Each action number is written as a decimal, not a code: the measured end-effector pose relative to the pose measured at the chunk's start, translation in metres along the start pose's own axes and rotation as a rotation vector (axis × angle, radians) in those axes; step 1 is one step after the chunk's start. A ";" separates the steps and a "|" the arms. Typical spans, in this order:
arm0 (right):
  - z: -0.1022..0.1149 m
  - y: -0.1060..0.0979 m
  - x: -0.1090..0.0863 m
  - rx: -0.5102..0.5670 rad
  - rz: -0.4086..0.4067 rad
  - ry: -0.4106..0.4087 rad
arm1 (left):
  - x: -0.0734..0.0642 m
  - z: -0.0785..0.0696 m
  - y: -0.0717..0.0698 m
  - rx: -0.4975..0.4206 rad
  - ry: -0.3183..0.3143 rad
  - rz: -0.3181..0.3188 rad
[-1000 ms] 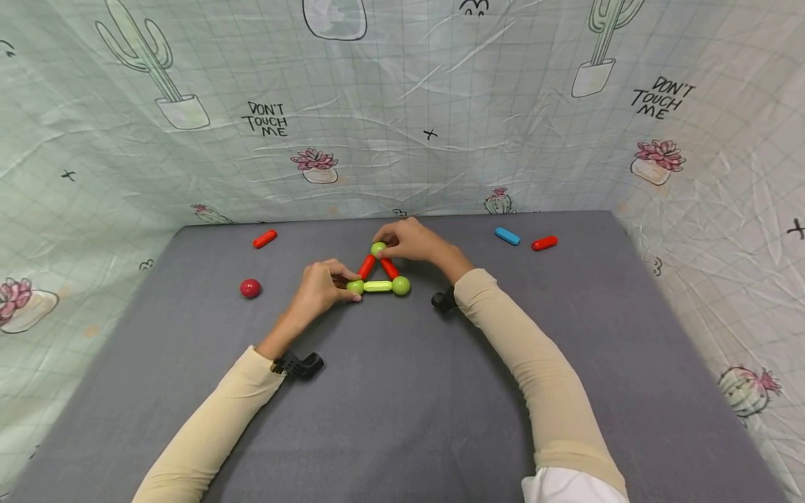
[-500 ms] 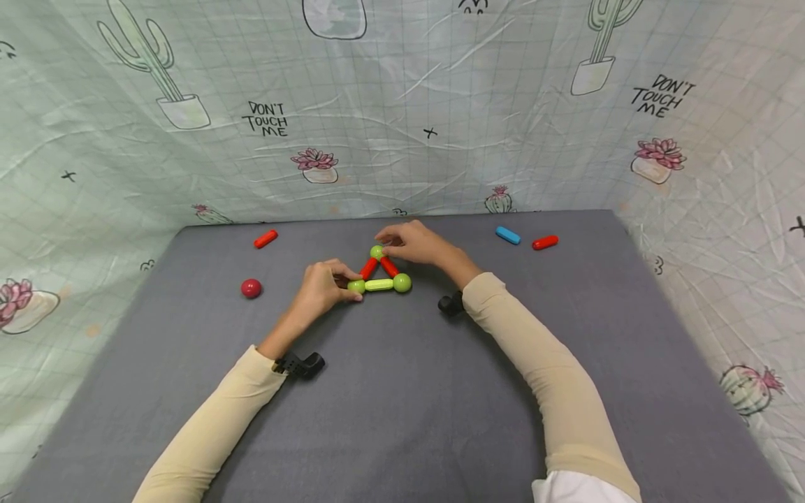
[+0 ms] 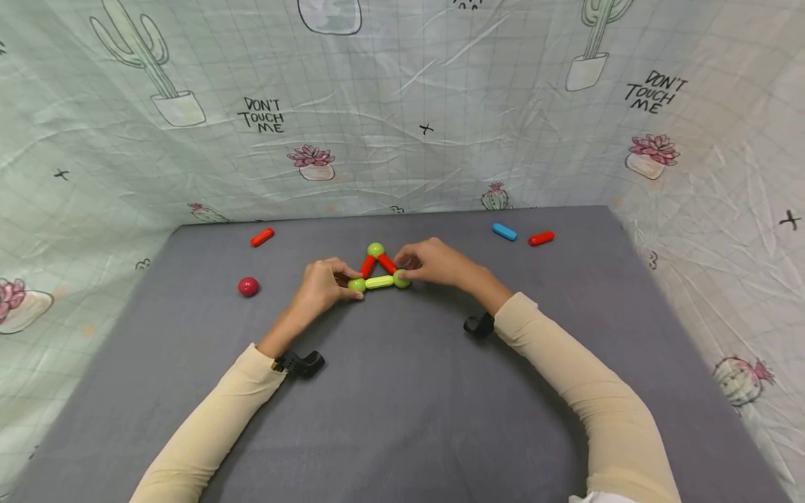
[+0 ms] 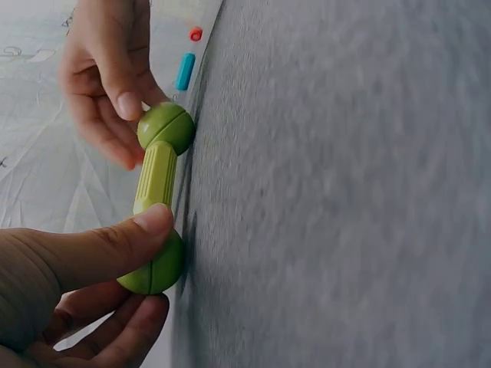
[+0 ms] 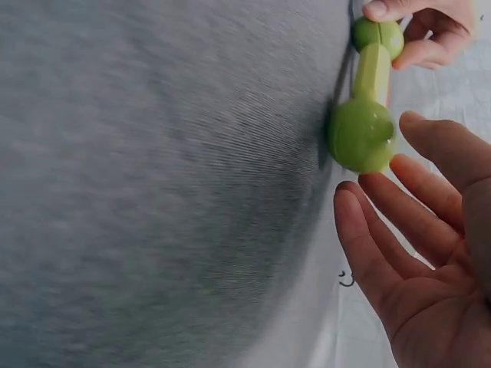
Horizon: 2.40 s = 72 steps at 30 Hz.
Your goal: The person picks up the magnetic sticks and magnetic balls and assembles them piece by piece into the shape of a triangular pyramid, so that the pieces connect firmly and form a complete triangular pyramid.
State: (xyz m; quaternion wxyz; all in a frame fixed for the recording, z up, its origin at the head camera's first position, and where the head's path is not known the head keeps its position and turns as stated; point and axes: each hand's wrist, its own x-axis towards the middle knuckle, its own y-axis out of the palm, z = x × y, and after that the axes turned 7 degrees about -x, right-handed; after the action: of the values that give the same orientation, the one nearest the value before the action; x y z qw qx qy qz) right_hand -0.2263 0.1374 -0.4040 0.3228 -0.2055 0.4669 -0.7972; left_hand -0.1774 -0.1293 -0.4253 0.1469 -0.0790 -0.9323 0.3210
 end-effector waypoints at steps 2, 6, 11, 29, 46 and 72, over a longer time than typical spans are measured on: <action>0.001 0.001 -0.004 -0.002 -0.004 -0.006 | 0.000 -0.002 0.002 0.004 0.004 0.007; 0.000 0.005 -0.011 -0.015 -0.037 -0.006 | 0.000 -0.005 0.006 -0.004 0.010 0.016; 0.000 0.007 -0.016 -0.009 -0.062 0.022 | 0.001 -0.006 0.009 -0.009 0.014 0.009; -0.066 -0.046 -0.048 -0.176 -0.257 0.151 | 0.002 -0.004 0.007 -0.034 0.008 0.040; -0.127 -0.067 -0.077 -0.318 -0.226 0.376 | 0.003 -0.003 0.007 -0.017 0.008 0.041; -0.116 -0.059 -0.071 -0.314 -0.216 0.405 | 0.005 -0.003 0.008 -0.036 -0.004 0.055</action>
State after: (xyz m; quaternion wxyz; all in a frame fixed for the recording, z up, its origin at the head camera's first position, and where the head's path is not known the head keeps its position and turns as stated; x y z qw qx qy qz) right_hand -0.2681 0.2797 -0.4093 0.1003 -0.1378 0.6151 -0.7699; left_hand -0.1810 -0.1203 -0.4272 0.1348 -0.1064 -0.9357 0.3082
